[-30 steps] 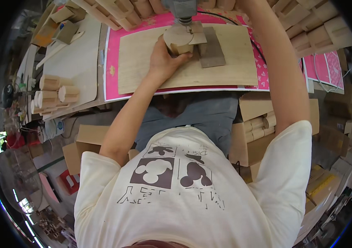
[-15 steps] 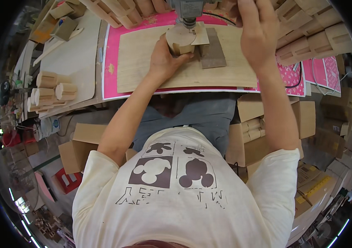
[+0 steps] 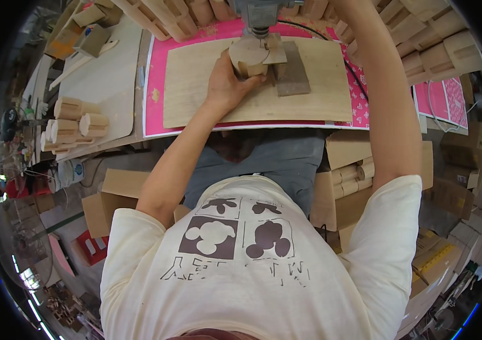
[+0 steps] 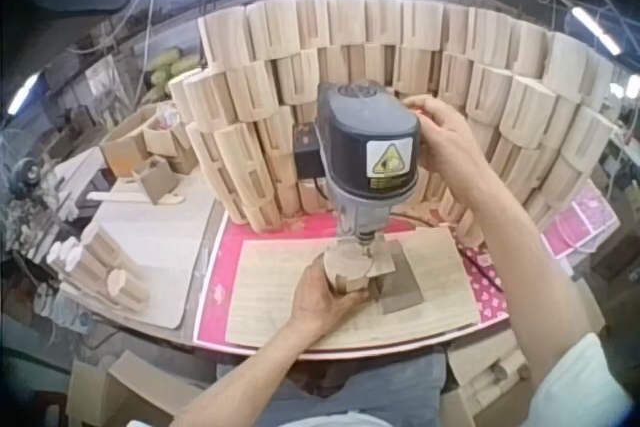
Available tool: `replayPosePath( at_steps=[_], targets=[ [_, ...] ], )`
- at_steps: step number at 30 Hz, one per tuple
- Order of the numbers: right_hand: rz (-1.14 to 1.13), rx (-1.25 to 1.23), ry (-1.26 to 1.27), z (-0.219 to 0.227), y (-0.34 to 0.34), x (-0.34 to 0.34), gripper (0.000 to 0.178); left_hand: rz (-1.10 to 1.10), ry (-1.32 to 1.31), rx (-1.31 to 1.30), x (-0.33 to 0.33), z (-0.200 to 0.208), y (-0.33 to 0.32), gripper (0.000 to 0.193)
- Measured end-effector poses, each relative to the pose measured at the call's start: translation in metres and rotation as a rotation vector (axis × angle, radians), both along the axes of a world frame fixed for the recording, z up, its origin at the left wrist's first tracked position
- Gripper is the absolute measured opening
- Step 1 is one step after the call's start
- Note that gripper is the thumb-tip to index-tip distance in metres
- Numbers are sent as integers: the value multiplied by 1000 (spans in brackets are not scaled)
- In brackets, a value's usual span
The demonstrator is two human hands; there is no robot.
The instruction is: Drill a hole into cylindrical wooden blocks using a drill press.
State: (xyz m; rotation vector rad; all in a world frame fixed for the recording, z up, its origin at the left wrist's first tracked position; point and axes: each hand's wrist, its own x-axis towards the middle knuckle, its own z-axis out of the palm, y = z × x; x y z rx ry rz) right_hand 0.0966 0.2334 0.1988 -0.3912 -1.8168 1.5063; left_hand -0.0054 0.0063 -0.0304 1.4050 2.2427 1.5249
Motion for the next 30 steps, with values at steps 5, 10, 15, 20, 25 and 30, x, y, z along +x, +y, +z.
replayPosePath(
  at_steps=[5,10,15,20,25,30],
  targets=[
    [-69,-23,-126,-26,43,9,27,-2,-77,-8,2,10,-5,88],
    [-196,8,-164,-105,59,50,35,46,-85,-23,0,15,-22,88],
    [-270,47,-360,-210,19,80,44,186,-1,-107,12,22,-81,90],
    [-330,226,-440,-249,-4,87,39,92,-320,-229,29,32,-119,98],
    [-377,435,-451,-265,-3,97,35,105,97,-79,21,20,-88,96],
    [-288,1057,-554,-293,24,130,43,29,-446,-236,20,-18,-53,108]
  ],
)
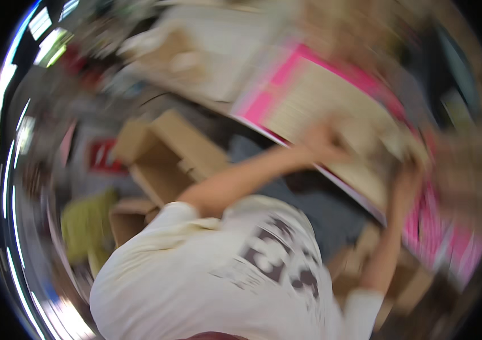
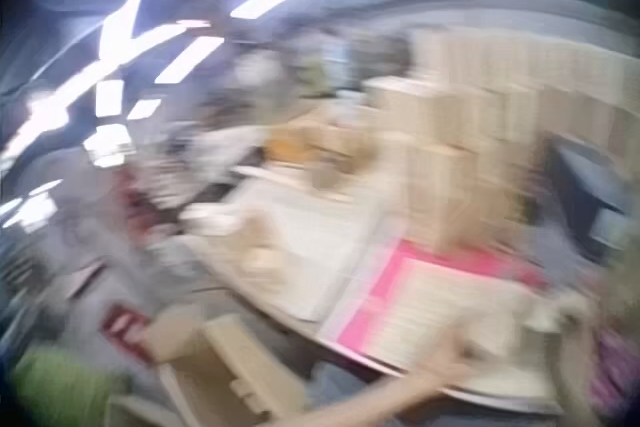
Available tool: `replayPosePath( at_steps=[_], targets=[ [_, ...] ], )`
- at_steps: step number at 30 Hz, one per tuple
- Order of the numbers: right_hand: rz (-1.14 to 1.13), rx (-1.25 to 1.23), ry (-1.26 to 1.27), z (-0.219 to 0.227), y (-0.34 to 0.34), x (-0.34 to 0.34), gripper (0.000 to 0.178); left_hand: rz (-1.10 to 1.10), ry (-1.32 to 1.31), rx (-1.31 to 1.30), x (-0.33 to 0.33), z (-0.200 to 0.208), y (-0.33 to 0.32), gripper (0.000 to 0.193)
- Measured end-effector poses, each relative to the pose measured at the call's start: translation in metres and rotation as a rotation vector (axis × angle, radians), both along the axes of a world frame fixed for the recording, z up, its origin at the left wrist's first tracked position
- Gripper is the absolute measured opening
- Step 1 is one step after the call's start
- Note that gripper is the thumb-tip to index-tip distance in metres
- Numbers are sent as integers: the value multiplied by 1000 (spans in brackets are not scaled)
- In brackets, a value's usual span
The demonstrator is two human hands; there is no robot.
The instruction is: Drill a hole into cylindrical wooden blocks using a drill press.
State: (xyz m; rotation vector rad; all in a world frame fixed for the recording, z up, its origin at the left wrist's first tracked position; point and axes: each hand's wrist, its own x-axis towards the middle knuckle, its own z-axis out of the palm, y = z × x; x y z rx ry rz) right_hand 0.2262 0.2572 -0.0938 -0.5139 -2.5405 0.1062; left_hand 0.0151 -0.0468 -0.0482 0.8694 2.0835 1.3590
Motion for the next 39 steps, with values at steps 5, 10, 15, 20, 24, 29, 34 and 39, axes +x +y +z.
replayPosePath(
  at_steps=[5,10,15,20,24,29,34,39],
  targets=[
    [40,-358,184,3,34,-35,41,90,372,231,0,-26,20,115],
    [-113,-550,151,33,13,-44,41,93,416,281,-11,-30,25,115],
    [-10,-652,267,53,-10,-40,32,40,363,336,-11,-22,25,112],
    [-90,-504,128,62,-23,-33,40,-50,292,348,-10,-9,13,108],
    [-55,-450,124,49,-13,-31,38,-14,274,331,-9,-1,4,107],
    [-84,-574,111,23,17,-31,42,-13,325,347,-3,-1,4,112],
    [-80,-534,95,13,15,-21,41,-22,294,257,-6,-6,-1,108],
    [-51,-607,210,22,-5,-30,35,-35,261,241,-9,1,-6,110]
  ],
)
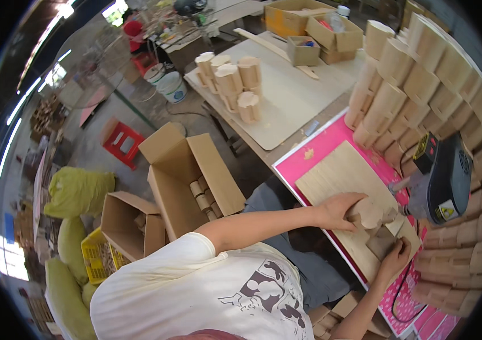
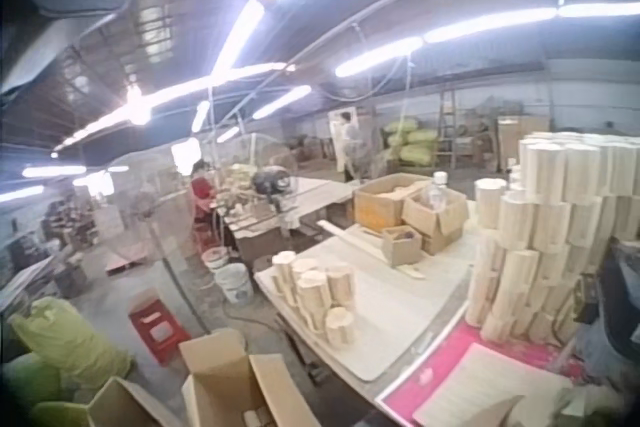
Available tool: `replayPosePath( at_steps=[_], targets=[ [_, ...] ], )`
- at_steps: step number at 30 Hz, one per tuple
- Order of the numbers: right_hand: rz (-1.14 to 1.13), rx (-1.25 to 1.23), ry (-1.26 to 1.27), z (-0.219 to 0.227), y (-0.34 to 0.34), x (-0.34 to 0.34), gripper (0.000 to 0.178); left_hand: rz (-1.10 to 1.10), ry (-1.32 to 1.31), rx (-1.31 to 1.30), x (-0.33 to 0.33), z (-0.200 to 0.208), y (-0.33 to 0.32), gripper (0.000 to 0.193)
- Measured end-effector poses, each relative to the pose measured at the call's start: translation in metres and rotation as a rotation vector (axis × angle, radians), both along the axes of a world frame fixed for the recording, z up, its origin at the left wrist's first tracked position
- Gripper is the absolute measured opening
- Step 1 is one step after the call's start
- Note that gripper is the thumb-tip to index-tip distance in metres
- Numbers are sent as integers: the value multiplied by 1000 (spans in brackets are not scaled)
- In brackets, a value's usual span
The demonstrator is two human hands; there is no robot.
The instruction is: Drill a hole into cylindrical wooden blocks using a drill press.
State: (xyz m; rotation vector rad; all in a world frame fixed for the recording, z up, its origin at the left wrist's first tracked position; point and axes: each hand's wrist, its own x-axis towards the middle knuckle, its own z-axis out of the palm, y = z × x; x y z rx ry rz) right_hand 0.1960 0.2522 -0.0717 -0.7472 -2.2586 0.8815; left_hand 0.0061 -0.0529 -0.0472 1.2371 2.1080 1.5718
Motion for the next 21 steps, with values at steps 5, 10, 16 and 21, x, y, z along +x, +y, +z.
replayPosePath(
  at_steps=[5,10,16,21],
  targets=[
    [-40,75,-45,16,-19,5,37,82,-78,-217,2,6,3,114],
    [-122,116,71,5,-23,-5,25,-6,-47,-59,-9,5,11,99],
    [-174,-30,52,10,-32,-11,23,-60,-112,-96,-12,29,17,99],
    [-153,-28,57,15,-35,-12,23,-85,-174,-161,-17,34,21,98]
  ],
)
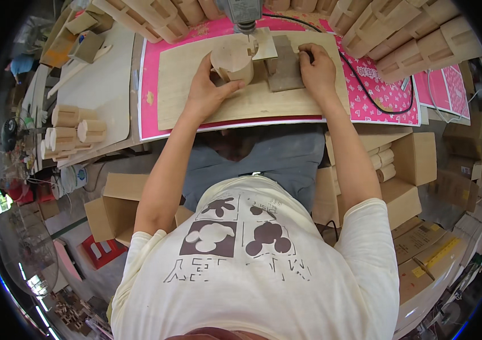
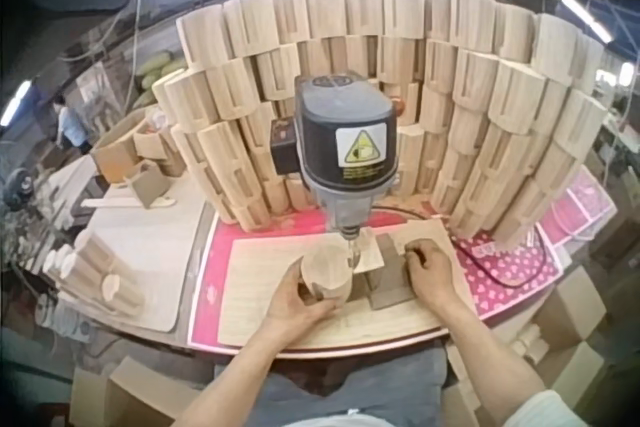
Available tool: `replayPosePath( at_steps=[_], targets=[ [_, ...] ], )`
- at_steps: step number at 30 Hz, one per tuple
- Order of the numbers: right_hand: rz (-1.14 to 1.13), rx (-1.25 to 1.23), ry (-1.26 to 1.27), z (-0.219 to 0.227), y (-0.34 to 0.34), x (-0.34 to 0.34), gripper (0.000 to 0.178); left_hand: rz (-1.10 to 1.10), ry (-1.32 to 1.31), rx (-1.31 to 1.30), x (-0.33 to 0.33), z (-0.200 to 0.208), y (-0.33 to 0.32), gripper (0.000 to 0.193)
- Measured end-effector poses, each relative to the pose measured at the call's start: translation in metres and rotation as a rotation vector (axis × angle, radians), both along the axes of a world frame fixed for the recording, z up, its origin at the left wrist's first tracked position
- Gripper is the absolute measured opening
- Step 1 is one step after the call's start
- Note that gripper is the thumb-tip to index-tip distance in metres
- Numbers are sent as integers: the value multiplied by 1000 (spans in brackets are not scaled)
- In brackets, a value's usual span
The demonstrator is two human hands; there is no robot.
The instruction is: Drill a hole into cylindrical wooden blocks using a drill press.
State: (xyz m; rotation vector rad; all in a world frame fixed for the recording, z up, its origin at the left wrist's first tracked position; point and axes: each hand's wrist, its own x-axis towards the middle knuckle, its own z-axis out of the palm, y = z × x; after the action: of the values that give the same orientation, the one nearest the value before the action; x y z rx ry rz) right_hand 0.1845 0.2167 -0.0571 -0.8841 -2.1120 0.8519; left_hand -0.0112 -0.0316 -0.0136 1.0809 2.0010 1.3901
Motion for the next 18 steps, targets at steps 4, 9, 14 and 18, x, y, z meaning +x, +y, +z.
replayPosePath(
  at_steps=[4,9,14,18],
  targets=[
    [-35,1,-31,-2,0,0,23,-11,31,95,-2,-2,5,97],
    [-9,10,-23,-2,1,0,22,51,8,169,2,0,15,93],
    [-23,22,-44,-3,1,-1,22,45,12,128,1,0,21,93],
    [-13,0,-29,-4,2,-1,22,42,-23,128,1,-3,22,90]
  ],
)
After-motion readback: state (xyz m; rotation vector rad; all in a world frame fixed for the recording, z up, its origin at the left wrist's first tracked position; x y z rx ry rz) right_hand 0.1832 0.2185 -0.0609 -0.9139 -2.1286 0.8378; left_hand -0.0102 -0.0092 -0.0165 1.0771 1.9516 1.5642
